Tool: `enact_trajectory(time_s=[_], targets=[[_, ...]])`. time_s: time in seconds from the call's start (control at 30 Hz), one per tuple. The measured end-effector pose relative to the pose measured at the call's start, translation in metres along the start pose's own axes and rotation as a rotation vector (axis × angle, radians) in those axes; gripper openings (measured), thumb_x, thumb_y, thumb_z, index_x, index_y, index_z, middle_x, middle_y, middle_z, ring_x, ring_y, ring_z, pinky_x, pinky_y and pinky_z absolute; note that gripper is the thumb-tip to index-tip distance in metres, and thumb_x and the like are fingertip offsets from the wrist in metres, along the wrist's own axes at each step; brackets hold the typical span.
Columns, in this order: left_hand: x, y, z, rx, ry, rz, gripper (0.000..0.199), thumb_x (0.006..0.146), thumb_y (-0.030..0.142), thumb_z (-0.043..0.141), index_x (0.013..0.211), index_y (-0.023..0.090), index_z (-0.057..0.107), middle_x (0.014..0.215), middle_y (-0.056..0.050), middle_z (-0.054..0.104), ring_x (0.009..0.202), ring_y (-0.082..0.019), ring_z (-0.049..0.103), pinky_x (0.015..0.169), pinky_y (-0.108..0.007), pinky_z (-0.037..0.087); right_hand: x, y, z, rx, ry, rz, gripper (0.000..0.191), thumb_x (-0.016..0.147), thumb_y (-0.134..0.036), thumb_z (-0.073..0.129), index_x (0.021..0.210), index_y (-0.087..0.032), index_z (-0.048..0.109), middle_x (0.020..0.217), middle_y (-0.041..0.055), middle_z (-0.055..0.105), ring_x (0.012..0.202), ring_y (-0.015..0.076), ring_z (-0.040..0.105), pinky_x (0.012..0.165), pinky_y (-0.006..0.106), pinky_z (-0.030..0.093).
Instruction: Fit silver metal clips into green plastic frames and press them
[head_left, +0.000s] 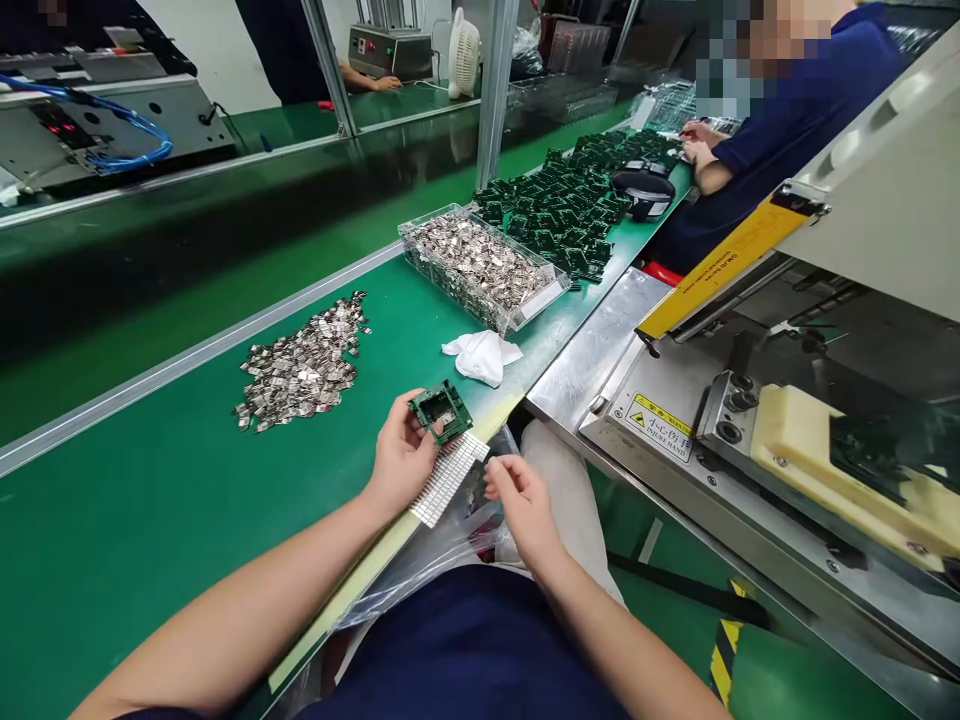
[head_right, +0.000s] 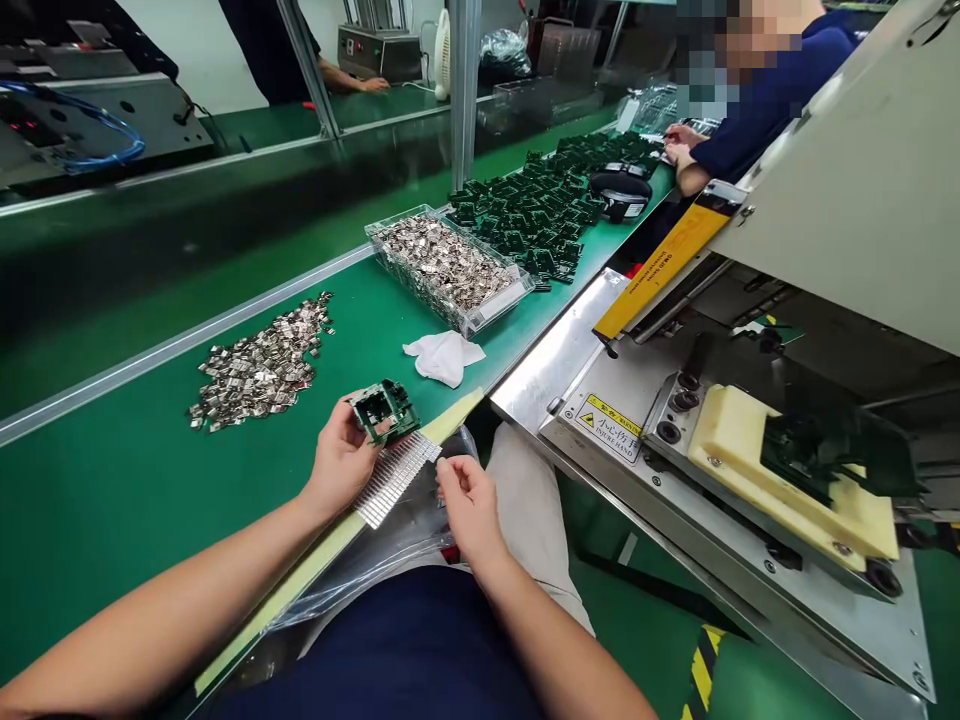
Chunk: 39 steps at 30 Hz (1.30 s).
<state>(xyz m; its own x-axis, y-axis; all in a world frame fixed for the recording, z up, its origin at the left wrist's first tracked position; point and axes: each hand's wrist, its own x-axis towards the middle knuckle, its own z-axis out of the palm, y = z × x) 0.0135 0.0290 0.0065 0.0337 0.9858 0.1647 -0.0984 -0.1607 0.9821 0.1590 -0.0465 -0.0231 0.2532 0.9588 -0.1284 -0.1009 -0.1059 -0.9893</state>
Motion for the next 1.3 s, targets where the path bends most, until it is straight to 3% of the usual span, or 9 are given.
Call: enact_trajectory(time_s=[0.1,0.23,0.47,0.67,0.8,0.97,1.1,1.2,1.3], targets=[[0.002,-0.002,0.002,0.017,0.000,0.007,0.040,0.078,0.042,0.072,0.104,0.018,0.054,0.084,-0.002,0.059,0.075,-0.014,0.058,0.067,-0.024,0.052,0.005,0.015,0.007,0.000,-0.087,0.013,0.043,0.084,-0.059,0.063,0.075,-0.017,0.062,0.068,0.0037,0.061,0.062,0.0182,0.056,0.058,0.028,0.048],[-0.001,0.000,0.004,0.035,0.004,0.015,0.041,0.077,0.044,0.072,0.104,0.018,0.053,0.084,-0.002,0.059,0.074,-0.013,0.058,0.068,-0.024,0.052,0.012,0.023,0.015,-0.017,-0.068,-0.045,0.043,0.087,-0.057,0.061,0.067,-0.019,0.057,0.063,0.0015,0.057,0.061,0.0175,0.054,0.060,0.028,0.045],[0.000,0.001,0.003,0.046,-0.026,-0.030,0.042,0.078,0.044,0.071,0.106,0.019,0.053,0.083,-0.001,0.059,0.074,-0.013,0.058,0.069,-0.025,0.052,0.010,0.038,0.012,-0.135,-0.080,-0.130,0.045,0.093,-0.055,0.049,0.068,-0.019,0.058,0.066,0.0030,0.059,0.064,0.0188,0.055,0.064,0.030,0.045],[0.000,-0.002,0.001,0.019,-0.034,-0.053,0.041,0.079,0.042,0.070,0.108,0.019,0.051,0.086,-0.002,0.059,0.076,-0.014,0.058,0.068,-0.025,0.053,0.008,0.053,0.003,-0.315,-0.269,-0.089,0.041,0.091,-0.046,0.050,0.062,-0.020,0.061,0.057,0.0023,0.061,0.051,0.0181,0.056,0.051,0.026,0.040],[-0.002,-0.002,0.000,0.014,-0.062,-0.060,0.039,0.082,0.042,0.067,0.109,0.019,0.052,0.090,-0.003,0.059,0.078,-0.014,0.058,0.071,-0.026,0.053,0.009,0.033,-0.013,-0.472,-0.340,-0.091,0.031,0.079,-0.035,0.069,0.052,-0.022,0.061,0.049,0.0005,0.059,0.044,0.0174,0.052,0.046,0.026,0.035],[-0.005,-0.003,-0.003,-0.020,-0.134,-0.087,0.036,0.086,0.039,0.063,0.114,0.020,0.051,0.096,-0.004,0.061,0.081,-0.015,0.059,0.071,-0.027,0.054,0.012,-0.028,-0.022,-0.526,-0.282,-0.159,0.018,0.089,-0.031,0.062,0.078,-0.023,0.072,0.066,0.0012,0.067,0.055,0.0190,0.060,0.052,0.028,0.042],[-0.007,-0.005,-0.006,0.024,-0.197,-0.085,0.036,0.088,0.036,0.060,0.119,0.020,0.051,0.090,-0.004,0.061,0.077,-0.016,0.058,0.068,-0.026,0.052,0.019,-0.064,-0.007,-0.452,-0.219,-0.393,0.016,0.092,-0.025,0.057,0.091,-0.022,0.073,0.078,0.0033,0.065,0.066,0.0189,0.061,0.060,0.029,0.047],[-0.008,-0.005,-0.008,0.061,-0.233,-0.061,0.035,0.089,0.034,0.059,0.121,0.021,0.050,0.085,-0.003,0.060,0.073,-0.015,0.057,0.067,-0.026,0.050,0.025,-0.068,0.009,-0.416,-0.141,-0.494,0.016,0.088,-0.019,0.057,0.087,-0.022,0.073,0.077,0.0036,0.057,0.069,0.0185,0.055,0.060,0.029,0.046],[-0.009,-0.004,-0.009,0.060,-0.264,-0.043,0.034,0.090,0.031,0.056,0.122,0.021,0.048,0.081,-0.003,0.061,0.071,-0.016,0.058,0.066,-0.027,0.049,0.029,-0.063,0.021,-0.411,-0.090,-0.482,0.012,0.085,-0.020,0.060,0.081,-0.023,0.071,0.077,0.0028,0.053,0.067,0.0176,0.051,0.055,0.027,0.044]])
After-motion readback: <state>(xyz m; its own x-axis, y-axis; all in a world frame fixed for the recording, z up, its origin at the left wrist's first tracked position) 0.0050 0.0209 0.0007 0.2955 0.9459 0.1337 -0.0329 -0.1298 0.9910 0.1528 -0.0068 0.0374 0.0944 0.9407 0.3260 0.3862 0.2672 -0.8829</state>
